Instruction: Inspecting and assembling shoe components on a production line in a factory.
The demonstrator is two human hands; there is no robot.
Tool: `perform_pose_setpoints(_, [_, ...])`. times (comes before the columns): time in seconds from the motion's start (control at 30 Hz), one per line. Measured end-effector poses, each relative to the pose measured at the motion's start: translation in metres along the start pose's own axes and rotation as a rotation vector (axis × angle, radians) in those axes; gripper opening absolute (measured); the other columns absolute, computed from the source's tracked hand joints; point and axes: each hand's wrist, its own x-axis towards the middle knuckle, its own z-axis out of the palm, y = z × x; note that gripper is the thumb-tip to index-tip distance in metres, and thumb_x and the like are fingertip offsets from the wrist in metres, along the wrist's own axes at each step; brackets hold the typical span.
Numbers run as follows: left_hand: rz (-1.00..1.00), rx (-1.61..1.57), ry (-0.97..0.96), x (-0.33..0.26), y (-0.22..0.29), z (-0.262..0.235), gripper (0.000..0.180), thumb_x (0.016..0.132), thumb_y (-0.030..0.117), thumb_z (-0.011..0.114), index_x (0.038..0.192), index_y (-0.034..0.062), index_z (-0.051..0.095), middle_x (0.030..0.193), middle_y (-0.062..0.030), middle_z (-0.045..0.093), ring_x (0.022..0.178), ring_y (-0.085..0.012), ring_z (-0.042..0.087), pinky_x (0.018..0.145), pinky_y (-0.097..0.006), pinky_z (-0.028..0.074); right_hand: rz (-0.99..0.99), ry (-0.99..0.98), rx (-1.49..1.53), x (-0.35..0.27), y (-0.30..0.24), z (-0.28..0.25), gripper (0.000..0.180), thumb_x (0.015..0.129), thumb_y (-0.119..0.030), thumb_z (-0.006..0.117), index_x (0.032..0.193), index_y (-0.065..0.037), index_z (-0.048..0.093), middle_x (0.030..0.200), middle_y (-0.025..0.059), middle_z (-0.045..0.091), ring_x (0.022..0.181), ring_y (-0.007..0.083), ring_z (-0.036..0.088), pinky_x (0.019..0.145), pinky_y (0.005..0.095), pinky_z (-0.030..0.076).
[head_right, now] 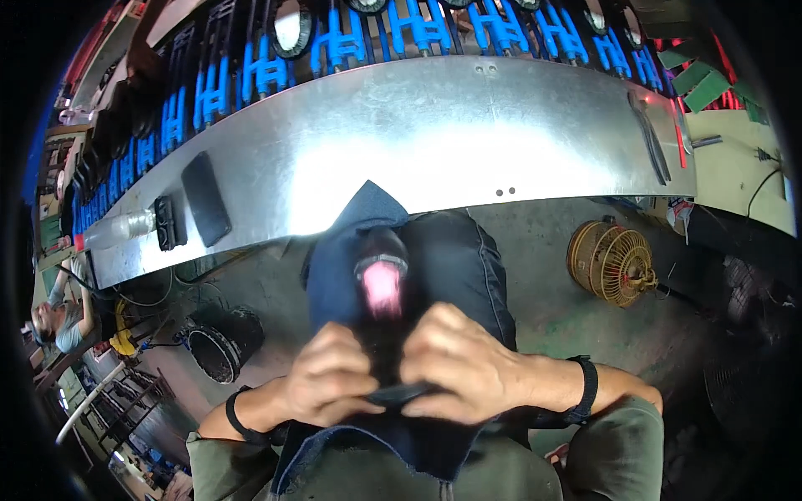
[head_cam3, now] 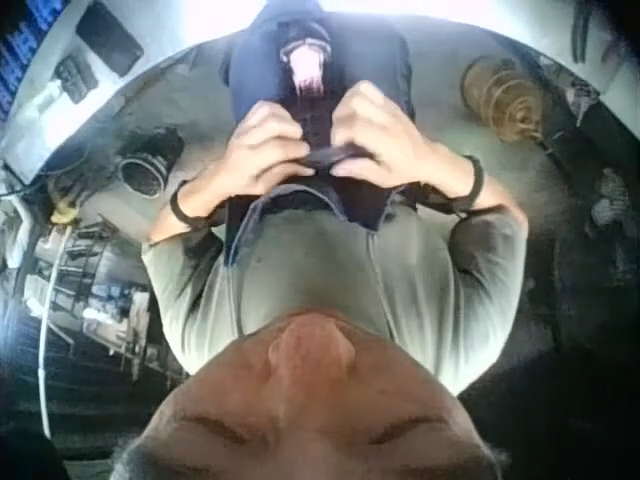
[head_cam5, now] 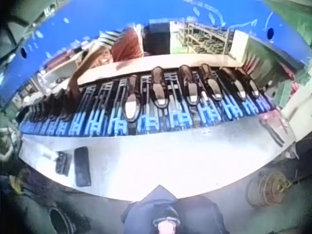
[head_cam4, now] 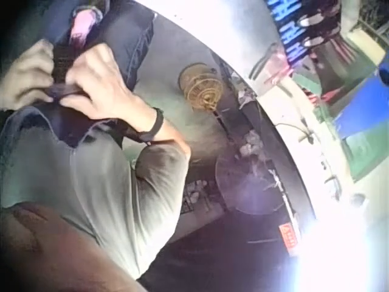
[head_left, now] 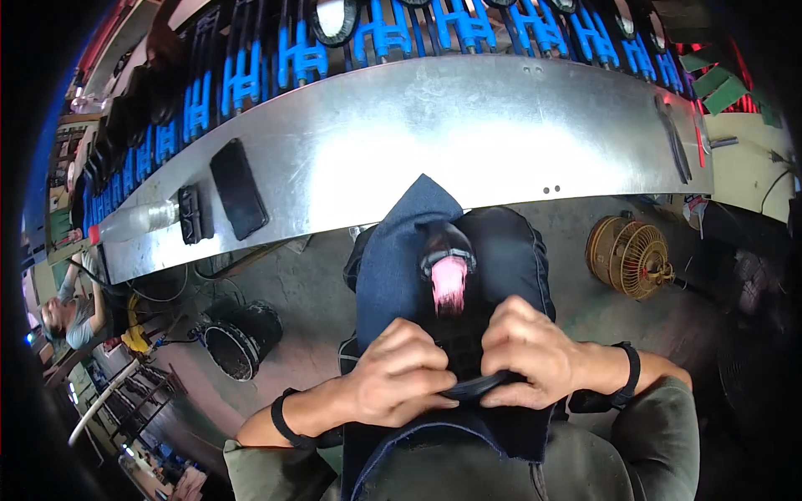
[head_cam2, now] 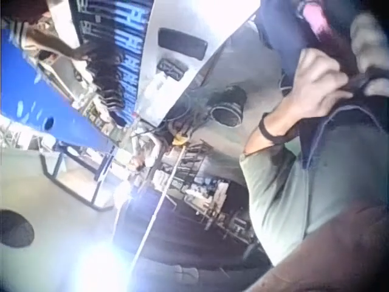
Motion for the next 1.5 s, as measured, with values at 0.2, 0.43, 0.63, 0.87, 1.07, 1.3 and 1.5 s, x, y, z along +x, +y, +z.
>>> perform_pose_setpoints(0.2, [-0.537,-0.352,0.227,0.037,-0.035,-0.019,0.023,0.088,0.008,0.077,0.104,-0.0001,0.062,0.096,-0.0089,0.058,0.082,-0.0173,0.054,0.073,-0.032,0.045,0.444,0.240,0.082,0.032,0.037,-0.006,0.039,0.082,-0.014,0.082,0.104,-0.001,0.053,0.094,0.0148,0.054,0.078,0.0316,0.058,0.067,0.0401,0.049])
perform_pose_setpoints(0.43, [-0.394,0.296,0.035,0.060,-0.050,-0.035,0.030,0.083,0.011,0.078,0.106,-0.0021,0.064,0.103,-0.0155,0.059,0.093,-0.0334,0.060,0.083,-0.040,0.051,0.514,0.293,-0.151,0.044,0.049,-0.013,0.049,0.081,-0.018,0.084,0.113,-0.002,0.051,0.100,0.0164,0.052,0.083,0.0321,0.060,0.070,0.0421,0.051])
perform_pose_setpoints(0.63, [-0.377,-0.129,0.231,0.050,-0.037,-0.023,0.025,0.084,0.007,0.076,0.104,-0.0023,0.065,0.115,-0.0173,0.067,0.106,-0.0330,0.064,0.094,-0.039,0.048,0.397,0.350,0.179,0.021,0.055,-0.001,0.048,0.090,-0.013,0.074,0.132,-0.006,0.052,0.118,0.0087,0.052,0.100,0.0191,0.058,0.081,0.0319,0.050])
perform_pose_setpoints(0.87, [-0.429,-0.562,0.473,0.012,0.036,0.030,0.072,0.097,0.041,0.048,0.151,-0.0033,0.032,0.152,-0.0170,0.037,0.144,-0.0272,0.032,0.119,-0.042,0.024,0.154,0.421,0.528,0.018,-0.023,0.052,0.039,0.102,-0.023,0.049,0.133,0.001,0.054,0.135,0.0121,0.050,0.130,0.0228,0.047,0.111,0.0367,0.034])
perform_pose_setpoints(1.07, [0.570,-0.139,0.338,0.033,0.130,0.001,0.086,0.093,0.064,0.059,0.146,-0.0009,0.040,0.153,-0.0253,0.035,0.144,-0.0386,0.034,0.119,-0.053,0.023,-0.572,0.446,0.285,0.032,-0.107,0.008,0.072,0.099,-0.053,0.053,0.138,0.006,0.047,0.141,0.0228,0.046,0.131,0.0313,0.045,0.112,0.0402,0.034])
perform_pose_setpoints(1.3, [0.008,-0.320,0.723,0.019,0.066,0.036,0.101,0.077,0.031,0.086,0.151,0.0005,0.025,0.142,-0.0178,0.047,0.133,-0.0283,0.048,0.113,-0.045,0.037,-0.099,0.472,0.456,0.026,-0.063,0.037,0.084,0.090,-0.031,0.074,0.152,0.004,0.030,0.149,0.0191,0.045,0.141,0.0264,0.040,0.118,0.0401,0.030])
perform_pose_setpoints(1.5, [-0.143,-0.287,0.701,-0.035,0.051,0.087,0.108,0.074,0.019,0.091,0.153,0.0021,0.020,0.142,-0.0176,0.044,0.131,-0.0293,0.050,0.110,-0.041,0.041,0.000,0.198,0.335,0.003,-0.052,0.032,0.091,0.073,-0.018,0.087,0.149,-0.002,0.040,0.127,0.0136,0.063,0.121,0.0250,0.061,0.107,0.0361,0.045])
